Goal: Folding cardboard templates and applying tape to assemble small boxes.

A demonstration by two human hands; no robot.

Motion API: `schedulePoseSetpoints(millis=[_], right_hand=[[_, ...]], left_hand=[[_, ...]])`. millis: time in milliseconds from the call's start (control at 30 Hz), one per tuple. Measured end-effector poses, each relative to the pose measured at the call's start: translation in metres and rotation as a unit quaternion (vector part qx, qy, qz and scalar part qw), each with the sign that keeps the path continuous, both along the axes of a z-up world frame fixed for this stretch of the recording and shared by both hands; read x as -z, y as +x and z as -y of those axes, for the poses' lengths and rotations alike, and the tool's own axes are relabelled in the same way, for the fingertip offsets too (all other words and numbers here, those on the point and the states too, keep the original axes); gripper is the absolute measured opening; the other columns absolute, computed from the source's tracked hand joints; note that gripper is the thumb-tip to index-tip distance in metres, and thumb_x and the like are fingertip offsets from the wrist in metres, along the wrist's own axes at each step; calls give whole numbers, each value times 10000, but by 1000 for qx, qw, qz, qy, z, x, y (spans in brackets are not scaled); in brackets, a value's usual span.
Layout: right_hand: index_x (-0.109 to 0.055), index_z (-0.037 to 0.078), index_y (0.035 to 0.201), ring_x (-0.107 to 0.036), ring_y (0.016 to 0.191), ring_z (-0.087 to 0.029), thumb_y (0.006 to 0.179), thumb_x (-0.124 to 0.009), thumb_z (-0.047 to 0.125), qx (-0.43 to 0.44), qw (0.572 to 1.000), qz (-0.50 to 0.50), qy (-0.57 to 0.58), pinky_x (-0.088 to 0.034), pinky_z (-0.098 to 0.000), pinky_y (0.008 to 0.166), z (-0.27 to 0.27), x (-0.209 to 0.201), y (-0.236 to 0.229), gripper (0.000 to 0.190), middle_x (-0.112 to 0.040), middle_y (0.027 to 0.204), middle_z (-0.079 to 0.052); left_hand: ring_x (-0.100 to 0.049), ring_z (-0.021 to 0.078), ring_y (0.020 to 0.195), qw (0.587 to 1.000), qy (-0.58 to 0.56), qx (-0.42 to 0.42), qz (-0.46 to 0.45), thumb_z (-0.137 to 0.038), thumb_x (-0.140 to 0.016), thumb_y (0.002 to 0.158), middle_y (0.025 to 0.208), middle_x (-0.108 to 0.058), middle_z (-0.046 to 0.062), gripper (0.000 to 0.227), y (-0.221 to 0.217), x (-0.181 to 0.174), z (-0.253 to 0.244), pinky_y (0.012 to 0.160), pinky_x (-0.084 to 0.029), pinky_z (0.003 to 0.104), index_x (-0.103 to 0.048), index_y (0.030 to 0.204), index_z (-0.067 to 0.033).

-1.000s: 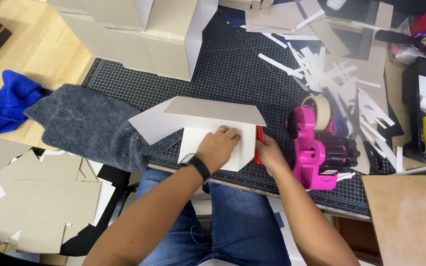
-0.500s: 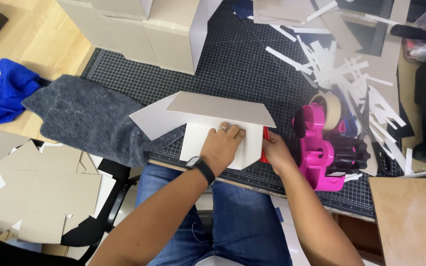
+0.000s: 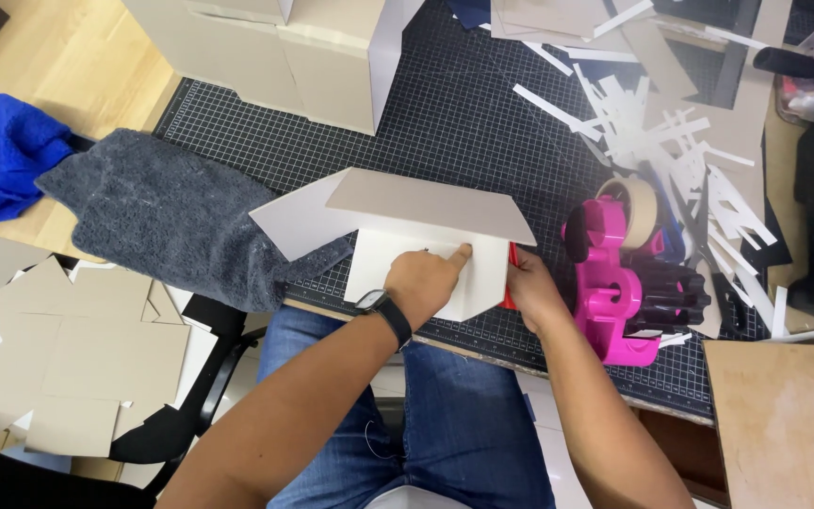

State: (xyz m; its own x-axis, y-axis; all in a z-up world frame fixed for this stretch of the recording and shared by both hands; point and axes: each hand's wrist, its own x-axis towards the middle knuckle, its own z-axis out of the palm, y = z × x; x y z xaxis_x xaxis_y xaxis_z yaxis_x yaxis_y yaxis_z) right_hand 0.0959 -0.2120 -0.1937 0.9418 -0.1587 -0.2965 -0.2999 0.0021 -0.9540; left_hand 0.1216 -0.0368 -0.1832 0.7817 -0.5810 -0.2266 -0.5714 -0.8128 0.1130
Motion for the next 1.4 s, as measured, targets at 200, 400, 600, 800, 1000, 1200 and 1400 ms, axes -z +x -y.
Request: schedulePoseSetpoints(millis=[200, 400, 600, 800, 1000, 1200, 1400], right_hand=[[-748, -7, 1085, -706, 585, -272, 1029, -607, 201, 51, 998, -14, 17, -595, -394, 519, 1, 23, -19, 258, -707, 766, -161], [-758, -38, 1080, -717, 624, -310, 1023, -598, 167, 62, 998, -30, 13, -592, -432, 542, -1, 35, -20, 266, -711, 789, -204], [-742, -56, 1121, -717, 644, -331, 998, -599, 150, 64, 997, -41, -24, -583, -415, 544, -8, 7, -18, 279, -690, 801, -220], [-681, -33, 1258, -643, 1000, -336, 1049, -538, 314, 69, 995, -21, -76, -524, -480, 852, -17, -30, -14, 430, -666, 1096, -243], [-635, 75, 1374, -536, 1330, -408, 1079, -515, 410, 25, 965, -8, -261, -421, -536, 1111, 4, -21, -3, 463, -623, 1363, -230], [-724, 54, 1160, -677, 1095, -425, 883, -673, 264, 1, 944, -21, -328, -553, -529, 936, 0, -17, -17, 351, -736, 1046, -198], [-767, 100, 936, -720, 982, -396, 812, -660, 303, -18, 942, -26, -333, -573, -490, 804, -17, -24, -22, 261, -756, 796, -132]], left_hand=[[-761, 257, 774, 1000, -10, 14, -26, -120, -371, 1037, 819, -770, 101, 556, -2, -23, -7, 659, -608, 392, -379, 1593, -131], [-766, 262, 791, 999, -15, 22, -23, -113, -381, 1039, 836, -774, 104, 561, 2, -17, -9, 680, -613, 398, -367, 1599, -142], [-759, 267, 766, 999, -34, 26, -21, -125, -385, 1044, 821, -765, 109, 556, 3, -9, -11, 654, -617, 409, -358, 1599, -126], [-764, 262, 783, 998, -38, 34, -29, -155, -392, 1062, 839, -775, 120, 532, -1, -20, -20, 678, -624, 404, -381, 1592, -113], [-769, 278, 777, 998, -41, 32, -32, -199, -386, 1062, 802, -768, 120, 540, 1, -21, -21, 668, -630, 414, -372, 1598, -130], [-770, 347, 807, 998, -49, 22, -45, -252, -381, 1063, 817, -769, 160, 551, 1, -30, -19, 692, -625, 469, -371, 1605, -153], [-771, 356, 828, 997, -51, 19, -61, -305, -377, 1041, 816, -772, 171, 547, 1, -40, -15, 712, -630, 463, -443, 1562, -151]])
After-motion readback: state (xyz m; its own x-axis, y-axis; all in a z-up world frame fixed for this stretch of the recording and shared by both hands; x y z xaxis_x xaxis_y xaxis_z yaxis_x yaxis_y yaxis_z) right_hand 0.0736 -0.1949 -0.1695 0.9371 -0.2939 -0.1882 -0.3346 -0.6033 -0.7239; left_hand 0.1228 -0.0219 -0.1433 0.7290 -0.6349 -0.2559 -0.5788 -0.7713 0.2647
